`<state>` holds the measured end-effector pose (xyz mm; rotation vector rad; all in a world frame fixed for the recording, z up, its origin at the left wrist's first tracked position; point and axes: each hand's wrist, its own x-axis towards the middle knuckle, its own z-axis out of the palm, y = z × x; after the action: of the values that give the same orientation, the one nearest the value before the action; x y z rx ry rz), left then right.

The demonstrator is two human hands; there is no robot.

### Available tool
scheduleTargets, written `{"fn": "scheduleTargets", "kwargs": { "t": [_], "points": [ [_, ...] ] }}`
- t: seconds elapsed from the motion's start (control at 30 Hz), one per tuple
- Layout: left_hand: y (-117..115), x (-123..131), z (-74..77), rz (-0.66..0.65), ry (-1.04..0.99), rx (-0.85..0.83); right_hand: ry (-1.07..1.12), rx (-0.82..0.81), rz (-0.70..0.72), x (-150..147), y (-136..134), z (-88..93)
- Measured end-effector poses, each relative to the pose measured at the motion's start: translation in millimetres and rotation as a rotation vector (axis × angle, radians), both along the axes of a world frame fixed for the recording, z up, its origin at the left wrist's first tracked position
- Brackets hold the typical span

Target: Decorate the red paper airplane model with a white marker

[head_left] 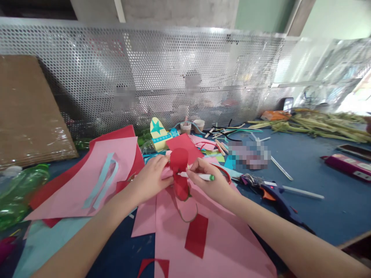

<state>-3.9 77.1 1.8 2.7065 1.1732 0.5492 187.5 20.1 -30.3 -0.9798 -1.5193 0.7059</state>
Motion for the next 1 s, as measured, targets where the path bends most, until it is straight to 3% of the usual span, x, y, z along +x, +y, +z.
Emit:
{"fn": "scheduleTargets", "kwargs": {
  "t": [1.0],
  "points": [
    [-1.7,0.1,-0.2,-0.004,-0.011,-0.006,-0.025,-0.023,0.026,1.1,0.8,-3.4]
  ]
}}
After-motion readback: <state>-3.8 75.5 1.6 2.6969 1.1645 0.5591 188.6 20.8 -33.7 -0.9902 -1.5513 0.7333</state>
